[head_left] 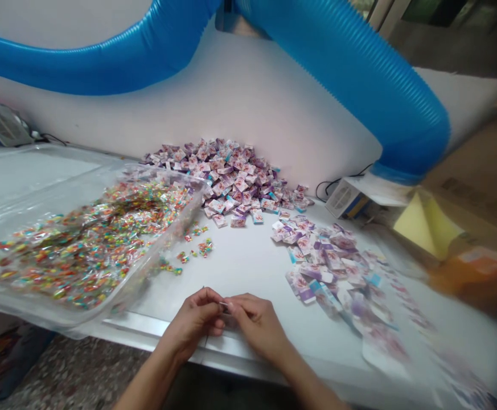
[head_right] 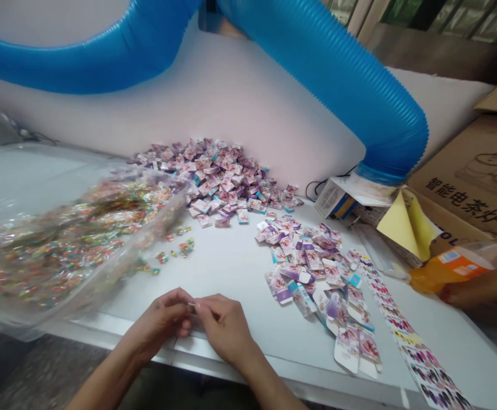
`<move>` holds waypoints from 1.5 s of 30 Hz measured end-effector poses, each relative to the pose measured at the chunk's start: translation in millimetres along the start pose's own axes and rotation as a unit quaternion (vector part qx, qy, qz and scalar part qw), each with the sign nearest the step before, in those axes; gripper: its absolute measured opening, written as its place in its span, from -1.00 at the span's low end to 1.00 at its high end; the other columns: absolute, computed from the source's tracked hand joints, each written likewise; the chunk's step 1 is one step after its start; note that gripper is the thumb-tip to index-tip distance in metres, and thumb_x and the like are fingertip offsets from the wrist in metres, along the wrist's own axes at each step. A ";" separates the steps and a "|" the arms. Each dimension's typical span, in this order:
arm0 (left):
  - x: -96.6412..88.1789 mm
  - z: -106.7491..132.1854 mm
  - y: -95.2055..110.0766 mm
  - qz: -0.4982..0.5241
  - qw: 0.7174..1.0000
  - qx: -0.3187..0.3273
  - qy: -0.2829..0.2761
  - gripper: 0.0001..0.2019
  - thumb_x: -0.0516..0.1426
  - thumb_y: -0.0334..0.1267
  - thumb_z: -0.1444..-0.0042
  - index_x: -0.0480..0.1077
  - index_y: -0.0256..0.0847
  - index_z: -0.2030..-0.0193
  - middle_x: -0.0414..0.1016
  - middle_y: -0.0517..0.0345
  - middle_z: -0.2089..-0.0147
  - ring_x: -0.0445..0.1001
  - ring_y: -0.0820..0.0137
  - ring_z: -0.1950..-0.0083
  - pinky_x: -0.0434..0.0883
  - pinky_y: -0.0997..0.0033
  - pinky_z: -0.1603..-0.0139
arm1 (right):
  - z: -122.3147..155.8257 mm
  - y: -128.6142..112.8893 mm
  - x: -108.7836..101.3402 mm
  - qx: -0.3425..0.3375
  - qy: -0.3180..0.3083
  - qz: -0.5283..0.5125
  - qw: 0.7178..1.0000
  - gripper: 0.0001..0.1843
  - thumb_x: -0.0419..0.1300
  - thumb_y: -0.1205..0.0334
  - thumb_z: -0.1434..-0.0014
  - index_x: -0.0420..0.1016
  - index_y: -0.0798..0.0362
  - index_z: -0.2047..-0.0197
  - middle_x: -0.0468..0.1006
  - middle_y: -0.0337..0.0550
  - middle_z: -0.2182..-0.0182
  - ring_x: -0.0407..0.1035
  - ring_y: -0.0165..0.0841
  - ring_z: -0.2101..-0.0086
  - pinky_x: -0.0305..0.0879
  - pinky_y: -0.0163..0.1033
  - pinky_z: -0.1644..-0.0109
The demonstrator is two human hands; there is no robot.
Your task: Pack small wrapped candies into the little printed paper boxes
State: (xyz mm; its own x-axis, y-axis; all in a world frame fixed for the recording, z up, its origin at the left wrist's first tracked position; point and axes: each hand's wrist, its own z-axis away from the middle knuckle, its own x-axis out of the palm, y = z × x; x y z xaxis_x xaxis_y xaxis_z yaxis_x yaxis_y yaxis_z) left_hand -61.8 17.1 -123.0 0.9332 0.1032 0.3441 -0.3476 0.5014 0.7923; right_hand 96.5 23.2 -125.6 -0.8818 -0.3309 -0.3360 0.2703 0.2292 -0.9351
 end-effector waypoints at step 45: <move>-27.8 -9.0 -25.5 -0.153 0.975 0.144 -0.072 -0.47 0.26 -0.11 0.02 0.31 -0.18 -0.09 0.51 0.07 0.15 0.47 0.44 0.37 0.44 0.38 0.27 | -21.5 -28.1 -43.3 -0.045 -0.201 0.346 0.915 -0.75 0.05 0.25 -0.20 0.54 -0.01 0.16 0.55 -0.17 0.43 0.39 -0.35 0.44 0.29 -0.30 0.32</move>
State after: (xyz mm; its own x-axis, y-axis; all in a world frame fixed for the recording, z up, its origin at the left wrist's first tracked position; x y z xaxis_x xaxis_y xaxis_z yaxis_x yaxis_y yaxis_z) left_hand -78.1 9.1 -157.3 0.9820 -0.1452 0.1206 -0.0859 0.2252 0.9705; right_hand 118.8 50.7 -82.3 -0.2929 -0.3843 -0.8755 0.6612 0.5801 -0.4758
